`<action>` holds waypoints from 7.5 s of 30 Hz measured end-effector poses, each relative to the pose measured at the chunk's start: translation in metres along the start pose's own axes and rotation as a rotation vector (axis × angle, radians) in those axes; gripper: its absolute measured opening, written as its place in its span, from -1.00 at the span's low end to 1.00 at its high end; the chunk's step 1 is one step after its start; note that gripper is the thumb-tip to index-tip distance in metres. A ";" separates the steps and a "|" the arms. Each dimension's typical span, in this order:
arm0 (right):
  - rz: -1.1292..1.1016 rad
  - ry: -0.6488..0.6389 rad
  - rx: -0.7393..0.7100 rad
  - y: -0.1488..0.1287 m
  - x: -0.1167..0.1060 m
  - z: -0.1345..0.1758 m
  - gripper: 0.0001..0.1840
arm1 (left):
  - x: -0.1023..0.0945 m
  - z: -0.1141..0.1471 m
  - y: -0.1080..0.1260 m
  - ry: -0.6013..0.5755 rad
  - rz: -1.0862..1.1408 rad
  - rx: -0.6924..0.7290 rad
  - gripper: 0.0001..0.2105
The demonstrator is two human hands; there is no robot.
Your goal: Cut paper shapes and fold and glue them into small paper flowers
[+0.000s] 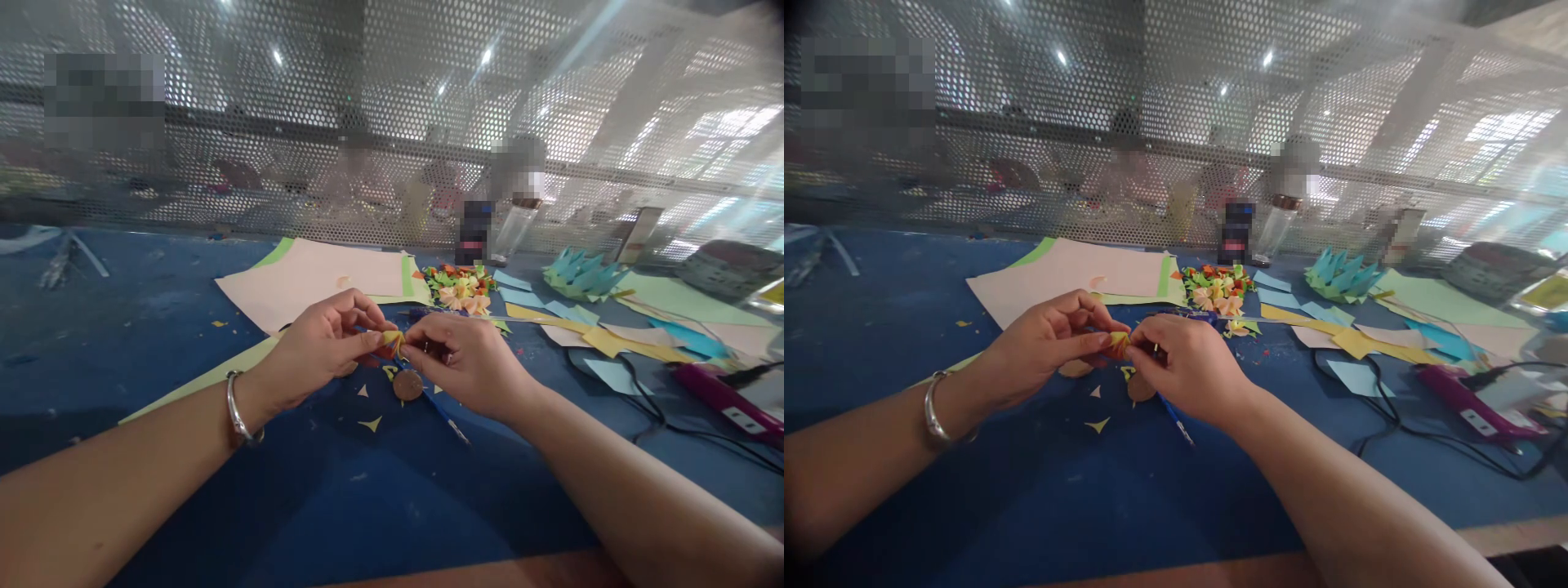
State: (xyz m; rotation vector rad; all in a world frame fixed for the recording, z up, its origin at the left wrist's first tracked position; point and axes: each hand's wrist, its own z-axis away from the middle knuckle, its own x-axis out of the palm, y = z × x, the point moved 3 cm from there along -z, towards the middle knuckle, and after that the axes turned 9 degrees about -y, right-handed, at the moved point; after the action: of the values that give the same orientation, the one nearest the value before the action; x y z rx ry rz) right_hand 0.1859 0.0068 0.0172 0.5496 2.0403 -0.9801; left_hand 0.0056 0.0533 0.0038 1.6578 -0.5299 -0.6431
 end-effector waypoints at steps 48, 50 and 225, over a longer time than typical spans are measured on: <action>-0.008 0.074 0.045 0.001 -0.002 -0.001 -0.89 | 0.017 0.027 0.031 0.174 -1.023 0.307 -0.86; -0.013 0.071 0.043 0.000 -0.003 -0.001 -0.89 | 0.017 0.025 0.031 0.172 -0.987 0.311 -0.88; 0.007 -0.020 -0.006 -0.001 0.004 0.001 -0.99 | 0.014 0.010 0.002 0.106 -0.524 0.143 -0.95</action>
State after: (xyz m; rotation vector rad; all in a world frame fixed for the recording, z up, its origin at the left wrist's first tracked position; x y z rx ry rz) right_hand 0.1829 0.0056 0.0144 0.5413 2.0220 -0.9713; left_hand 0.0090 0.0368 0.0024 1.9729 -0.0576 -0.9042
